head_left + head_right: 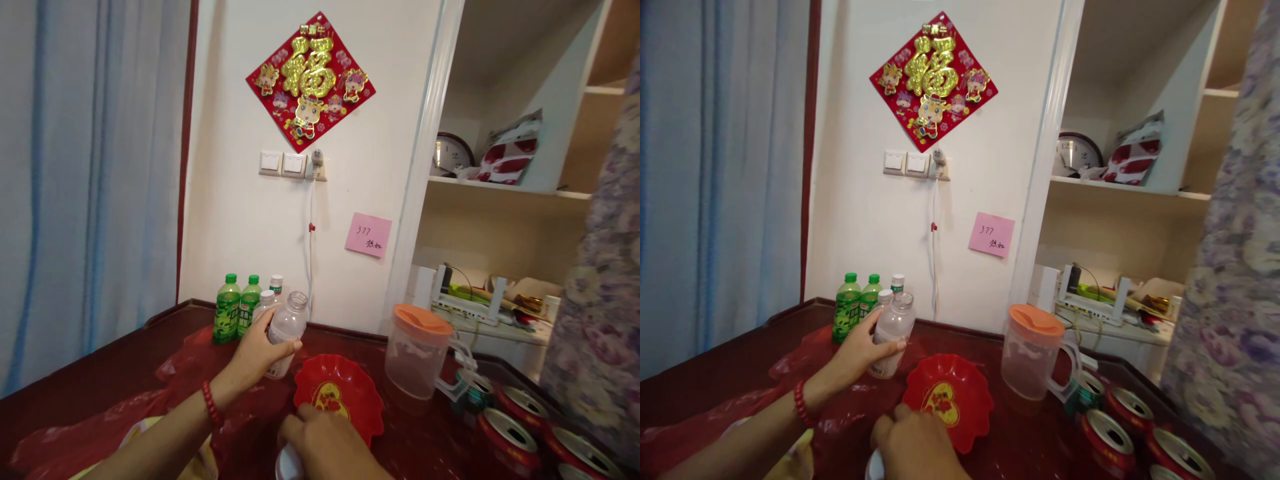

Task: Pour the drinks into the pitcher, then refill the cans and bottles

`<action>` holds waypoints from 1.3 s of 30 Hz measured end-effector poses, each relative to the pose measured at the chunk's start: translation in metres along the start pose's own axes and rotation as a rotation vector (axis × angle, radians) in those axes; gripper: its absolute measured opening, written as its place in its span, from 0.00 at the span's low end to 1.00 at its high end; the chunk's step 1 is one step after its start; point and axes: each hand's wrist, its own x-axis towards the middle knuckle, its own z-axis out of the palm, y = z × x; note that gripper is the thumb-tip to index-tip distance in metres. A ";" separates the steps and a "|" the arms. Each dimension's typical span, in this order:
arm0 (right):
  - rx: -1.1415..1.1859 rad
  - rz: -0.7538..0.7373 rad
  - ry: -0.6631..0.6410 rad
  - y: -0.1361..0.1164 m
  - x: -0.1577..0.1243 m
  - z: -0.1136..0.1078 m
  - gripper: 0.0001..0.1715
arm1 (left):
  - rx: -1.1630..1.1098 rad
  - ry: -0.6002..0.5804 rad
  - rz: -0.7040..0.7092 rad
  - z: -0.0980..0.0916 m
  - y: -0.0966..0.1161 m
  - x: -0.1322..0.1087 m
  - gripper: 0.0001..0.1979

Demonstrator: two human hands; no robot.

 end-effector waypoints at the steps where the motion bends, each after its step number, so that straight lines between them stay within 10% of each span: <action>1: -0.027 -0.010 -0.032 -0.004 0.005 0.004 0.26 | -0.028 -0.016 -0.027 0.000 0.002 -0.001 0.38; 10: 0.237 -0.017 0.071 -0.002 -0.020 -0.018 0.25 | -0.200 -0.102 -0.143 0.017 0.017 -0.014 0.33; 17: 0.563 -0.061 0.860 0.051 -0.037 -0.057 0.04 | -0.141 -0.184 -0.066 0.053 0.024 0.003 0.33; 24: 0.454 0.452 1.384 0.172 -0.063 -0.082 0.23 | -0.104 -0.244 -0.090 0.083 -0.023 0.017 0.35; 39: 0.268 0.729 1.283 0.234 -0.029 -0.043 0.19 | -0.040 -0.238 -0.091 0.105 -0.082 0.018 0.35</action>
